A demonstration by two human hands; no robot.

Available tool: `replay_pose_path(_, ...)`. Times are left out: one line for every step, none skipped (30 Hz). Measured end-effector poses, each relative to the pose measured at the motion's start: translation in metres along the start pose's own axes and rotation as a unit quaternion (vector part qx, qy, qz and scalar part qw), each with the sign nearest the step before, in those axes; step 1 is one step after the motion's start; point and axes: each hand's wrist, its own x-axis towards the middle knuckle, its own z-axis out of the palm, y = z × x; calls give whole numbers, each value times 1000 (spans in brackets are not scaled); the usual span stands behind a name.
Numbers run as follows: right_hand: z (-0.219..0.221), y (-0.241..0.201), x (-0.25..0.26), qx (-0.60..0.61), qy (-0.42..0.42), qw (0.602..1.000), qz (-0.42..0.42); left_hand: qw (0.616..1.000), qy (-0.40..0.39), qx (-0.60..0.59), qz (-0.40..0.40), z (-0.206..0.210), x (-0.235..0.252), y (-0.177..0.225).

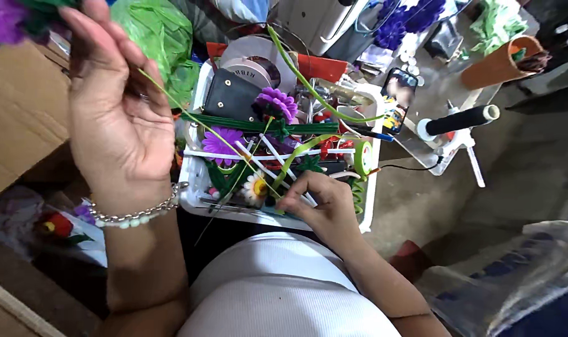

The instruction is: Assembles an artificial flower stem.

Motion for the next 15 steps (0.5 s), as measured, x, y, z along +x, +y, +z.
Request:
replay_pose_path(0, -1, -1, 27, -20, 999, 8, 1000, -15, -23, 15, -4, -1, 4)
replay_pose_path(-1, -2, -1, 75, -48, 996, 21, 998, -36, -51, 29, -7, -2, 8)
replay_pose_path(-2, -3, 0, 141, -83, 986, 39, 994, -60, -85, 39, -11, -2, 12)
replay_pose_path(-2, -3, 0, 224, -128, 964, 62, 986, -88, -135, 38, -14, -3, 16)
replay_pose_path(-2, -1, 0, 311, -177, 929, 90, 970, -123, -208, 28, -17, -3, 17)
replay_pose_path(0, 1, 0, 385, -220, 889, 115, 944, -154, -293, 10, -19, -2, 17)
replay_pose_path(4, 2, -1, 435, -252, 854, 132, 913, -182, -364, -8, -20, -2, 15)
replay_pose_path(9, 3, -2, 459, -265, 836, 140, 890, -200, -409, -26, -18, -2, 13)
replay_pose_path(12, 2, -3, 455, -259, 840, 140, 883, -208, -419, -35, -15, -2, 11)
replay_pose_path(14, 0, -4, 424, -238, 864, 130, 898, -200, -389, -43, -11, -2, 10)
replay_pose_path(15, -2, -5, 367, -204, 901, 114, 930, -172, -321, -43, -6, -3, 9)
replay_pose_path(15, -5, -6, 282, -158, 942, 90, 965, -119, -231, -45, -1, -4, 9)
replay_pose_path(16, -7, -6, 176, -103, 977, 59, 986, -50, -150, -49, 3, -5, 8)
replay_pose_path(16, -7, -6, 59, -51, 997, 27, 995, 4, -93, -48, 6, -6, 5)
replay_pose_path(16, -8, -6, -49, -8, 999, -3, 996, 40, -67, -40, 5, -7, 2)
